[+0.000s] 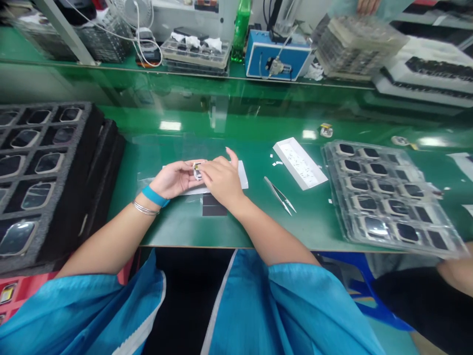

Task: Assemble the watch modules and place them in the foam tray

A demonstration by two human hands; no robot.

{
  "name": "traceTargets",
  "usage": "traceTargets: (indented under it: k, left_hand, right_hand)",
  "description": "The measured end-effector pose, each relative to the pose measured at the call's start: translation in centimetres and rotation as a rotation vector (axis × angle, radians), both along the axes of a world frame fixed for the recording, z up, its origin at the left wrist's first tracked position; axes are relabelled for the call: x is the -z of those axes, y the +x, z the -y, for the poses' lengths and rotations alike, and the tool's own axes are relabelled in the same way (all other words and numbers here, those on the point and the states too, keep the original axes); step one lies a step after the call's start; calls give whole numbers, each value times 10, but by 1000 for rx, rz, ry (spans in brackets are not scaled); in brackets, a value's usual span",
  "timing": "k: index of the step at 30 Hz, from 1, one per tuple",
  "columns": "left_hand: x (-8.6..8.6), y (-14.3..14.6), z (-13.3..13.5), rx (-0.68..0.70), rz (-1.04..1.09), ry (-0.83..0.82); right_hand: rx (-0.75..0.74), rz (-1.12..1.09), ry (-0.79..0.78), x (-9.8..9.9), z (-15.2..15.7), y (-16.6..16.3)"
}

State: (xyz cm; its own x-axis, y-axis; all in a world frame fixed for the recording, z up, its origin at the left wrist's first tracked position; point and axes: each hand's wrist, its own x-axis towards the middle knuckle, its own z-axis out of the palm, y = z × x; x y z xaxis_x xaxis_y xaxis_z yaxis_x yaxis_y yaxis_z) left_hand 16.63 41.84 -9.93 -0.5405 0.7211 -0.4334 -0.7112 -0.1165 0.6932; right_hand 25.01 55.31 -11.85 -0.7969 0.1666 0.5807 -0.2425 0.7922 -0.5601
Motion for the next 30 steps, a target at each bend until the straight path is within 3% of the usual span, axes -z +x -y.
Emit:
traceTargets:
  k: [3,6,9,12,15,21,25,28,30]
  left_hand:
    - [4,-2,1,-23,-10,44]
    - [9,-3,3,-21,-72,75]
    - [11,-4,3,8,-140,91]
    - [13,-4,2,38,-230,86]
    - [15,-2,2,54,-327,105]
    - [20,-2,0,14,-500,192]
    - [18,-15,-1,100,-613,142]
    - [2,-7,16,69,-896,-62]
    - [-17,14,42,13,-994,-142]
  right_hand:
    - [-45,45,54,0,-2,-1]
    - [-86,94,-20,3,-7,-3]
    - [-114,127,-277,10,-13,-8]
    - [-262,256,-617,15,-18,-12]
    - [-398,359,-765,16,-17,-13]
    - [-232,253,-674,12,-5,-6]
    - [-159,243,-635,18,-5,-9]
    - [-157,314,-607,20,-8,-10]
    - [-148,354,-565,20,-12,-9]
